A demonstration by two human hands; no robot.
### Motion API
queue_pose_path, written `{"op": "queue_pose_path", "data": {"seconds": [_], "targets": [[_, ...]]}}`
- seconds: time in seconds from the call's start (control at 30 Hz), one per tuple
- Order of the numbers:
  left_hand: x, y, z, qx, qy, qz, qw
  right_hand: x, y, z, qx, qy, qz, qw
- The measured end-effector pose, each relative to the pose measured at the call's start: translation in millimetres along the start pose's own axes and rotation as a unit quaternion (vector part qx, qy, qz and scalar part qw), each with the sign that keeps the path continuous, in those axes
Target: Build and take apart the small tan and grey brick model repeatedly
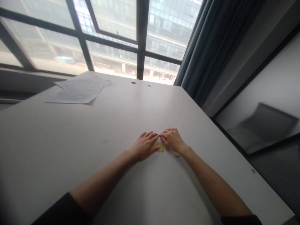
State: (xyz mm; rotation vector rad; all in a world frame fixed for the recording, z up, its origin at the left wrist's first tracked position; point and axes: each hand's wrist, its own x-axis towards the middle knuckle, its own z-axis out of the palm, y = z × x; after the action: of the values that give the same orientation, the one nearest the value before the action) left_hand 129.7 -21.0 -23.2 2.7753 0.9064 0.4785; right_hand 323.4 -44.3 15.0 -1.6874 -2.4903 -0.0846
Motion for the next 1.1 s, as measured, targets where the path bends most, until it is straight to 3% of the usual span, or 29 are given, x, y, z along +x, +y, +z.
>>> {"op": "queue_pose_path", "data": {"seconds": [0.13,0.2,0.27,0.3,0.37,0.47,0.5,0.53,0.57,0.6,0.63,0.67,0.73,0.77,0.8,0.87,0.93,1.0,1.1], "targets": [[-5,-3,-6.8,-0.077,0.002,-0.006,0.997,-5,-1,-4,0.035,0.038,0.017,0.999],[-15,-12,-14.7,-0.142,0.018,-0.030,0.989,-11,-1,-4,0.095,0.086,0.042,0.991],[-33,-28,-24.7,-0.221,0.059,-0.079,0.970,-19,3,-1,0.196,0.155,0.085,0.965],[-45,-40,-30.8,-0.263,0.095,-0.108,0.954,-23,6,3,0.257,0.192,0.114,0.940],[-74,-66,-46.6,-0.364,0.170,-0.166,0.901,-28,14,10,0.383,0.265,0.190,0.864],[-121,-101,-83.3,-0.497,0.341,-0.257,0.755,-26,25,14,0.539,0.374,0.286,0.698],[-136,-106,-98.3,-0.503,0.378,-0.259,0.733,-25,24,12,0.570,0.397,0.294,0.657],[-150,-108,-113.3,-0.490,0.414,-0.251,0.725,-23,21,8,0.585,0.413,0.289,0.635],[-162,-106,-127.3,-0.463,0.440,-0.228,0.735,-22,15,2,0.588,0.422,0.267,0.637],[-173,-99,-139.3,-0.423,0.455,-0.196,0.758,-22,5,-5,0.579,0.420,0.231,0.660],[-183,-90,-148.3,-0.377,0.437,-0.160,0.801,-24,-9,-12,0.557,0.406,0.183,0.701],[-191,-78,-153.6,-0.321,0.404,-0.128,0.847,-27,-24,-18,0.522,0.368,0.124,0.759],[-203,-53,-152.5,-0.177,0.246,-0.102,0.947,-35,-59,-25,0.410,0.253,-0.008,0.876],[-206,-41,-146.6,-0.102,0.161,-0.062,0.980,-39,-76,-25,0.339,0.173,-0.075,0.922],[-209,-32,-138.3,-0.049,0.086,-0.030,0.995,-42,-91,-23,0.277,0.109,-0.141,0.944],[-212,-20,-118.4,-0.006,-0.055,0.008,0.998,-47,-113,-14,0.195,-0.040,-0.237,0.951],[-213,-19,-101.0,-0.001,-0.139,0.018,0.990,-49,-124,-4,0.175,-0.136,-0.268,0.938],[-214,-21,-90.4,-0.007,-0.174,0.014,0.985,-49,-126,3,0.180,-0.181,-0.264,0.930],[-216,-25,-86.4,-0.018,-0.179,0.006,0.984,-48,-123,5,0.189,-0.194,-0.251,0.929]]}}
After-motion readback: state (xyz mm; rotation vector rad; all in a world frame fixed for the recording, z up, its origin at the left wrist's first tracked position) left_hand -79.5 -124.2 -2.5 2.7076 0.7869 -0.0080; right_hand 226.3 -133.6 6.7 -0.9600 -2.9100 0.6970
